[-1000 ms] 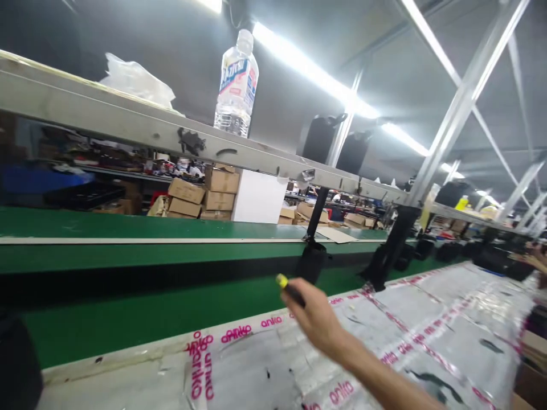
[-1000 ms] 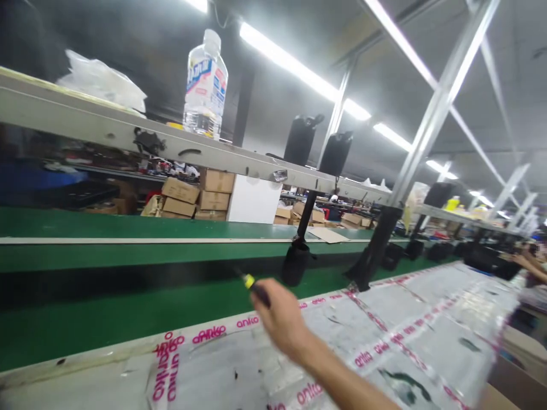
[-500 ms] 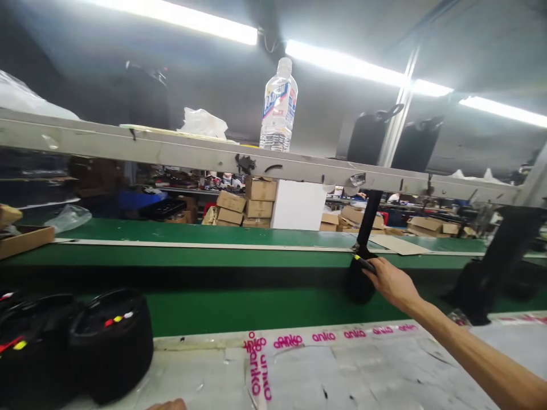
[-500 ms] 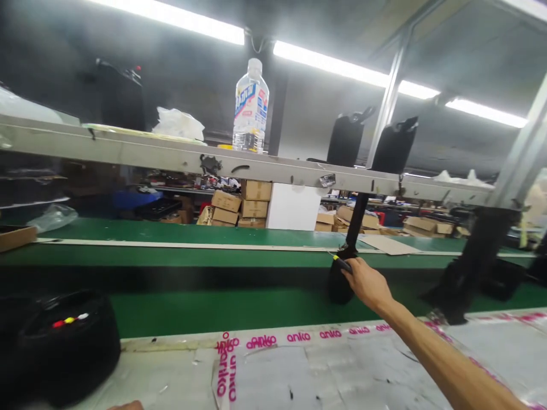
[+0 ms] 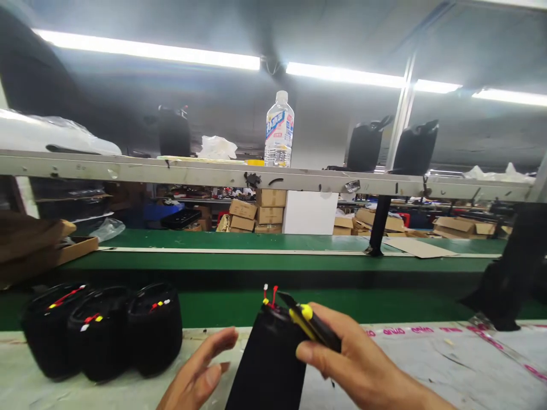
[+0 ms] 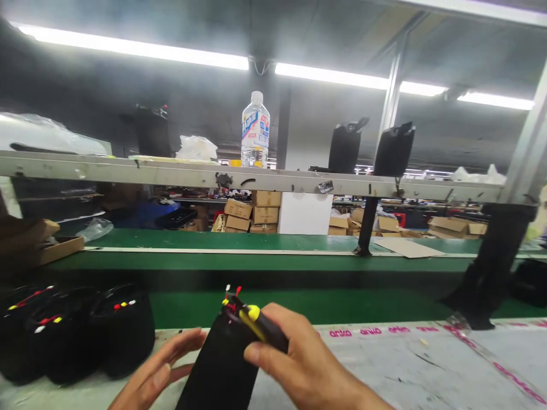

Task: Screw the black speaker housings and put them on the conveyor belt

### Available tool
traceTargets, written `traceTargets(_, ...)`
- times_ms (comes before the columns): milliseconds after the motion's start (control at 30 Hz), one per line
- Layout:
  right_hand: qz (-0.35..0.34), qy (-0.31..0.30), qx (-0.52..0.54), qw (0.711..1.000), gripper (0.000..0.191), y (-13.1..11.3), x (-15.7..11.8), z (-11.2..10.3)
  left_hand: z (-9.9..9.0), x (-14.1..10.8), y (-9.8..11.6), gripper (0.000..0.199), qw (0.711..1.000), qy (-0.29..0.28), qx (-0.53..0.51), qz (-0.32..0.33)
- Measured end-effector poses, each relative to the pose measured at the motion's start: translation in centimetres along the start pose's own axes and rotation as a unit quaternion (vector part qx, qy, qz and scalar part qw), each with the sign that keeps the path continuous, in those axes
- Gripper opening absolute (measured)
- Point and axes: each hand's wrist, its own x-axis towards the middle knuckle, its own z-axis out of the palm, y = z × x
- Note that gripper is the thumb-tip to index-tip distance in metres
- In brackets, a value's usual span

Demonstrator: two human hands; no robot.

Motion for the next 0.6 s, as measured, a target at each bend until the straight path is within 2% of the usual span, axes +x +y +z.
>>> traceTargets(67, -0.007, -0.049, 0.064, 0.997, 0.021, -0.3, 0.1, 1.8, 1.0, -0.2, 2.0, 0.079, 0.985, -0.121, -0.12, 0.008)
traceTargets(133, -0.014, -0.079, 0.123, 0.989, 0.027, 0.2, 0.5, 3.2, 2.0, -0.6, 3.6, 0.076, 0.956, -0.226, -0.188, -0.013)
traceTargets(167, -0.01, -0.084, 0.144, 0.986, 0.03, 0.6, 0.6, 3.8, 2.4, -0.8, 4.1, 0.074, 0.945, -0.252, -0.208, -0.021)
traceTargets(233, 0.004, -0.059, 0.159, 0.985, 0.036, 1.9, 0.9, 4.5, 3.0, -1.1, 4.6, 0.068, 0.94, -0.255, -0.223, -0.031)
traceTargets(300, 0.026, 0.001, 0.146, 0.989, 0.038, 3.1, 0.9, 4.7, 3.4, -1.3, 4.3, 0.063, 0.96, -0.203, -0.189, -0.033)
traceTargets(400, 0.058, 0.063, 0.118, 0.989, 0.038, 4.1, 0.0, 4.4, 3.5, -1.4, 3.1, 0.069, 0.996, -0.063, -0.056, -0.021)
traceTargets(500, 0.057, 0.059, 0.035, 0.996, 0.034, 4.1, -1.5, 4.2, 3.7, -1.5, 1.9, 0.082, 0.995, 0.072, 0.065, -0.02)
traceTargets(600, -0.001, 0.055, -0.097, 0.994, 0.025, 3.9, -2.5, 4.5, 4.1, -1.6, 1.6, 0.09, 0.981, 0.123, 0.145, -0.032)
